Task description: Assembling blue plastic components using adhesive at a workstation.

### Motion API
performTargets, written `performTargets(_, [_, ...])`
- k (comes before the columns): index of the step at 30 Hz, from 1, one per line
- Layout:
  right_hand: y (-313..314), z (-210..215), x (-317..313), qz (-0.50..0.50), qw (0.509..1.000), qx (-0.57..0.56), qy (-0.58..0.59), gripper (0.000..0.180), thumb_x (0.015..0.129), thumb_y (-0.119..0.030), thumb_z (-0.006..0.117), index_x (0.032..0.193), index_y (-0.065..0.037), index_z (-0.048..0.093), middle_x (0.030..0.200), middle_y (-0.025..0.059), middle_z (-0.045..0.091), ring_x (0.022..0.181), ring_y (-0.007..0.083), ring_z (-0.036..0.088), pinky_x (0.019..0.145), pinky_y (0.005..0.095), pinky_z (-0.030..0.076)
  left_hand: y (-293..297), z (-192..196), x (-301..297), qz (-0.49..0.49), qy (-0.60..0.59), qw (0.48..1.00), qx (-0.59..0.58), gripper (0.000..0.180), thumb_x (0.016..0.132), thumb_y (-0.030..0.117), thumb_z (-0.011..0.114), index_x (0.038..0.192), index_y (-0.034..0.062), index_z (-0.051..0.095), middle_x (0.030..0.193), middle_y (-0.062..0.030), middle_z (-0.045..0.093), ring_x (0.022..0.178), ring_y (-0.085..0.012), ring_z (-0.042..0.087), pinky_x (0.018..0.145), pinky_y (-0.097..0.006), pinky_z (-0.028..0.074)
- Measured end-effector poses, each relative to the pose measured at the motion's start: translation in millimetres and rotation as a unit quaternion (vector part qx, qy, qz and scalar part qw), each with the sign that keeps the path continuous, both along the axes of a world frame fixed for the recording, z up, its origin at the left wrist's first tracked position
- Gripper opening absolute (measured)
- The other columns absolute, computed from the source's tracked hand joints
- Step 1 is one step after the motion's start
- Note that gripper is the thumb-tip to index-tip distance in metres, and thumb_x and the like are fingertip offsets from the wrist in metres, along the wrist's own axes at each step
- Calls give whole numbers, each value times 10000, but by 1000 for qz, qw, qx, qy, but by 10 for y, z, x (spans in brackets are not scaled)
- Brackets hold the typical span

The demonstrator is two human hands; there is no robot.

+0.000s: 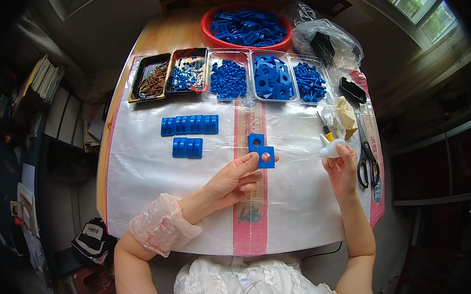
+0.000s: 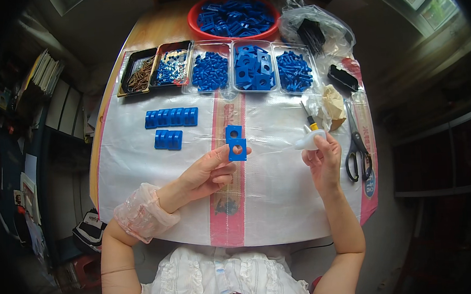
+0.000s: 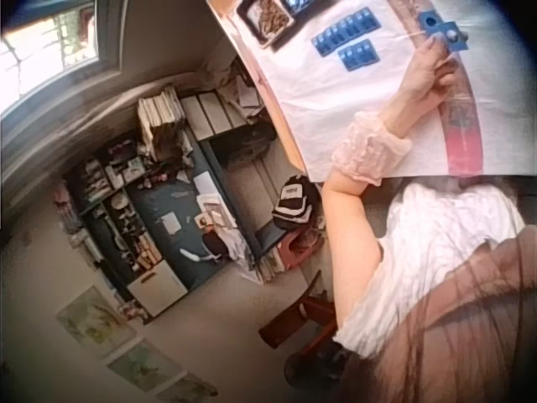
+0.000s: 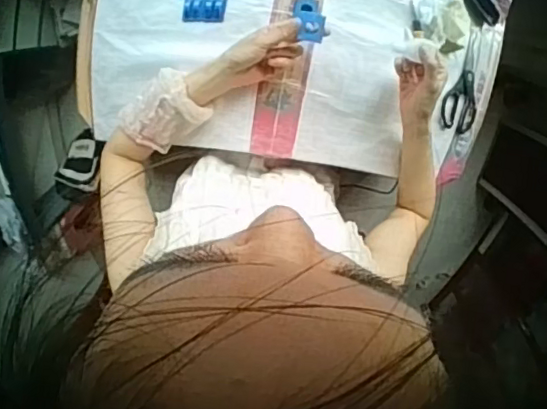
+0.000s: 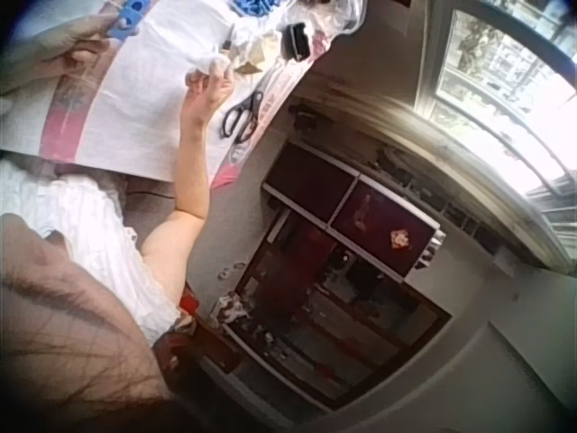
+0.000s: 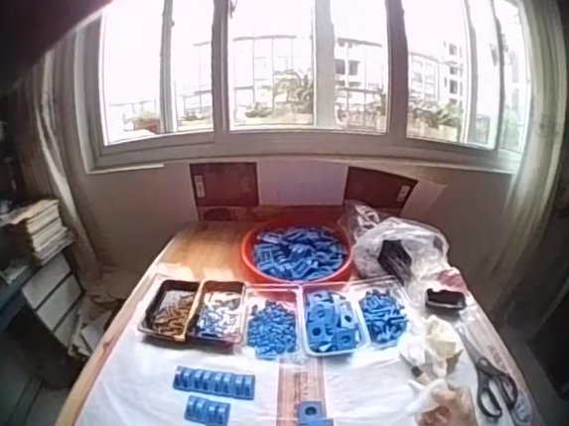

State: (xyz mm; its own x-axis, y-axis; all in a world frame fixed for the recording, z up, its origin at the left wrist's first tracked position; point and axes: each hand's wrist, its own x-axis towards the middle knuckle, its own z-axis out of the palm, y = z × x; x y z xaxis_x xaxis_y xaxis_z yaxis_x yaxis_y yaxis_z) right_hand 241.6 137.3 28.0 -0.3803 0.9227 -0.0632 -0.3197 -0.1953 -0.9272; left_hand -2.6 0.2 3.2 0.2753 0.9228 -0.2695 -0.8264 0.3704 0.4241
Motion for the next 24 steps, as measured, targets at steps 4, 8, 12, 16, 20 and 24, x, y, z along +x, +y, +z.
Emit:
performTargets(4, [5,-3,-8,2,1000,2,0,169,906,-215,613,866,-54,580,601,-27,528,441,11,345,433,187,288,-1,-29,-9,-8,-8,1000,8,381,995,340,563,1252,59,563,1164,21,600,588,5,312,449,-133,291])
performTargets(8, [4,-8,-10,1,1000,5,0,167,907,-213,612,861,-56,582,593,-27,523,438,12,341,429,188,285,2,-1,-5,-6,-5,1000,9,379,997,337,561,1257,62,563,1141,27,597,586,6,310,454,-134,290])
performTargets(12, [-4,3,-18,-2,1000,2,1,160,910,-208,610,863,-57,583,598,-26,526,437,11,337,430,187,285,1,16,1,-2,-2,1000,4,376,999,335,559,1259,64,563,1127,33,594,584,6,308,459,-135,290])
performTargets(16, [7,-14,-5,1,1000,1,5,158,912,-206,611,863,-58,583,602,-27,529,437,10,334,432,186,286,-3,-18,-11,-6,-8,1000,8,370,1000,331,559,1259,66,563,1149,30,594,583,7,308,457,-138,287])
performTargets(20, [0,-9,-7,-2,1000,-1,7,160,913,-208,613,864,-58,583,603,-29,529,438,8,337,432,186,288,1,-13,-3,-4,-8,1000,4,362,999,327,562,1249,65,567,1146,26,597,578,9,310,456,-139,287])
performTargets(24, [0,-15,-10,6,1000,4,3,161,913,-208,614,871,-56,582,605,-30,529,437,7,340,431,187,292,-4,17,0,-2,-3,1000,4,354,998,327,563,1234,63,571,1139,22,598,573,9,313,456,-137,290])
